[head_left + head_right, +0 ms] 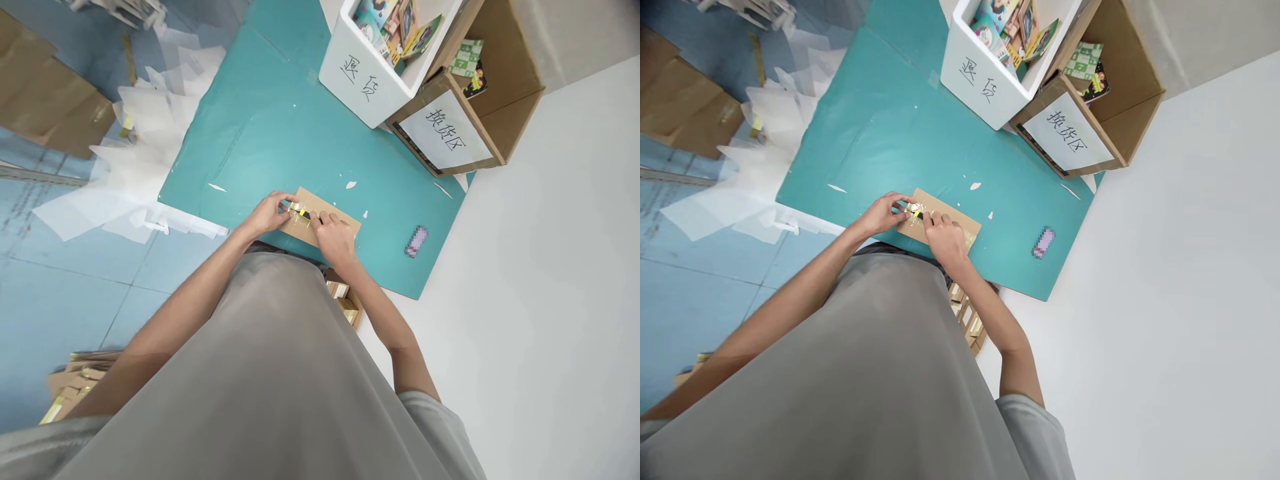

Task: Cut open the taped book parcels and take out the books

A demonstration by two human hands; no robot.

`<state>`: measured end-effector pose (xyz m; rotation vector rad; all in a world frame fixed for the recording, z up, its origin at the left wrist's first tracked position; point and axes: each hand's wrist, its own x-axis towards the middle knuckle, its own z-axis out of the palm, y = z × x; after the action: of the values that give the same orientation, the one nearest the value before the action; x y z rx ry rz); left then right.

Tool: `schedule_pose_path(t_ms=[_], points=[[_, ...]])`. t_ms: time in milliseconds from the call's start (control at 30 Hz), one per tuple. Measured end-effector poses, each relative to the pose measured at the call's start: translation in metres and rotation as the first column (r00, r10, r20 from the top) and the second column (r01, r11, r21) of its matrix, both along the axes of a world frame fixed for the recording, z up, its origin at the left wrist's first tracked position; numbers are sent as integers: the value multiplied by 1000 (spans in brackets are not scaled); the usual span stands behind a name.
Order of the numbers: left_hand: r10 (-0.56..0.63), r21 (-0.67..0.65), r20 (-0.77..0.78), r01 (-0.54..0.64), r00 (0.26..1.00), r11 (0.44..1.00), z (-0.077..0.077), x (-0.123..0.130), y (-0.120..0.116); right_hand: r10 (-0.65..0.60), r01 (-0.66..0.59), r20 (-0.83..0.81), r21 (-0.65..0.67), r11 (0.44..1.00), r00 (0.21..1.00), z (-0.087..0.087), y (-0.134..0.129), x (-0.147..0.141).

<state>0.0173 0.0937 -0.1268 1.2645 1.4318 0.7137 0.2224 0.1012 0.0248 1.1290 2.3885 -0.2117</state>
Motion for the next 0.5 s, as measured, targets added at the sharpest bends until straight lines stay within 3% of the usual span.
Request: schedule_pose_path(t_ms=[133,267,500], points=[[14,4,-13,-14,1000,1000,2,1,-1,-2,2,38,-16,1000,999,5,0,0],[4,-4,-34,-4,999,1000,7,4,-2,-21,23,86,-32,999,996,9,-3,19],[16,-28,-122,-20,992,999,16,12,-3,-164,171,282,2,985,945,23,-22,104]])
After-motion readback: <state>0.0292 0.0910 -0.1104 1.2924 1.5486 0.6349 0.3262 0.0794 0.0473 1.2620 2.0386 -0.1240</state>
